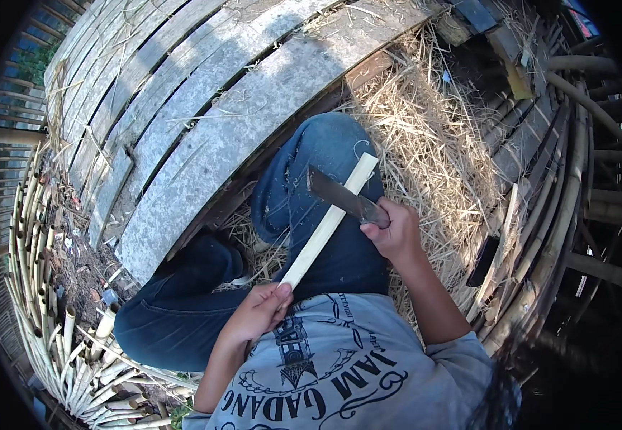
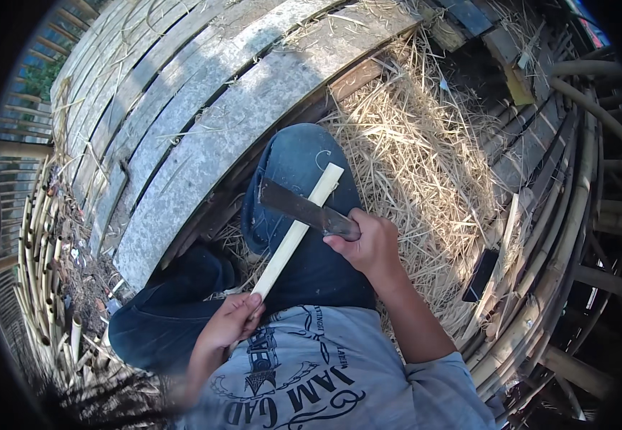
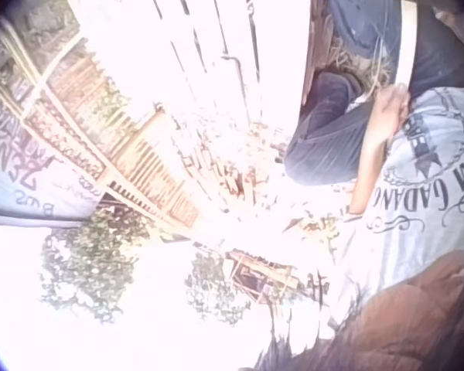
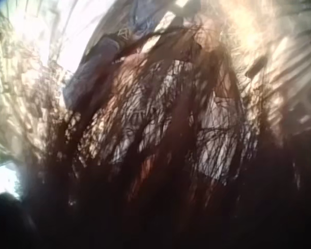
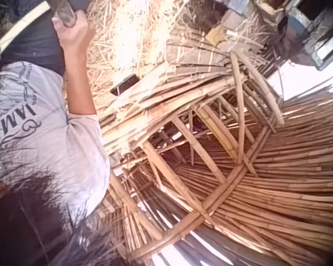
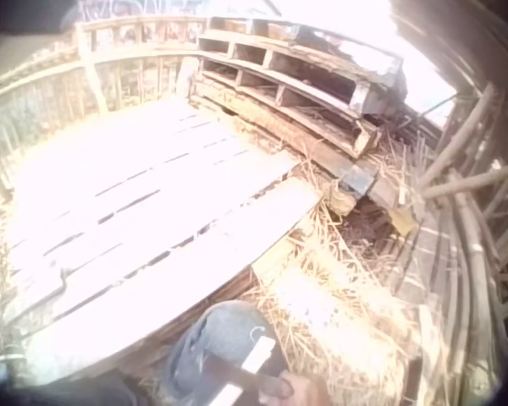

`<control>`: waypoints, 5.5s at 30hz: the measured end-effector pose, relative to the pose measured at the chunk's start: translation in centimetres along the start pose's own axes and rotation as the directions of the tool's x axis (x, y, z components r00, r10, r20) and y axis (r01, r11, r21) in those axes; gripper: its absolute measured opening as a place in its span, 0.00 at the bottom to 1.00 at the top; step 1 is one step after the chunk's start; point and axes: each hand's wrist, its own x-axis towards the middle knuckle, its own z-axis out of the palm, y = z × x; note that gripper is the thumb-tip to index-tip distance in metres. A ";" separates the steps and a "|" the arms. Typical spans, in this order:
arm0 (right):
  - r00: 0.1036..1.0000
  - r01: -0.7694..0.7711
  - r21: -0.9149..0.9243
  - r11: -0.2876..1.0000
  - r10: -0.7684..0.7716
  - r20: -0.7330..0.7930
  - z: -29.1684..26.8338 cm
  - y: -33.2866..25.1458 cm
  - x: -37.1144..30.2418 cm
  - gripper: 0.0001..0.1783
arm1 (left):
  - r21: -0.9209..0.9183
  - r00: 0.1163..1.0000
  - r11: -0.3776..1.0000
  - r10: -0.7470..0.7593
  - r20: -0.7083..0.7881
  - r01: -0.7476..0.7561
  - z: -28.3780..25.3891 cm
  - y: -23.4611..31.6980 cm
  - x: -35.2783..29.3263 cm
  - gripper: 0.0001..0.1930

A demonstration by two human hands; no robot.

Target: The person shaves a strip of bamboo by hand using a knife. They pull the blade along the surface of the bamboo strip multiple times to remove thin shavings.

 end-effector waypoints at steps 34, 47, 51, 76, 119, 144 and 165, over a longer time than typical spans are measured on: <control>0.999 0.017 -0.082 0.996 -0.020 -0.036 0.3 0.0 1.7 0.37 | -0.007 0.996 0.997 0.073 -0.058 -0.074 -0.9 -0.2 -1.0 0.21; 0.995 0.089 -0.163 0.983 -0.096 -0.037 0.5 -0.1 1.8 0.40 | -0.050 0.993 0.993 0.099 -0.065 -0.102 -0.9 -1.3 -2.0 0.21; 0.995 0.102 -0.097 0.990 -0.103 -0.012 0.3 0.0 2.0 0.40 | -0.059 0.994 0.993 0.105 -0.030 -0.106 -1.2 -1.5 -1.6 0.21; 0.978 0.179 -0.242 0.954 -0.200 -0.066 0.7 -0.1 1.8 0.44 | 0.003 0.990 0.992 0.127 -0.056 -0.127 -1.6 -2.8 -2.7 0.23; 0.940 -0.315 0.948 -0.048 -0.156 0.304 -4.0 0.7 4.1 0.19 | 0.042 0.865 0.932 0.350 -0.360 -0.360 -2.2 5.0 -3.5 0.13; 0.963 0.086 0.004 0.996 -0.084 0.256 -5.2 -4.5 3.3 0.30 | 0.619 0.922 0.755 0.365 -0.127 -0.214 3.2 5.5 3.3 0.16; 0.953 0.039 -0.067 0.997 -0.017 0.302 -5.6 -2.8 2.8 0.32 | 0.978 0.724 0.201 0.683 -0.094 -0.062 6.0 4.6 2.5 0.07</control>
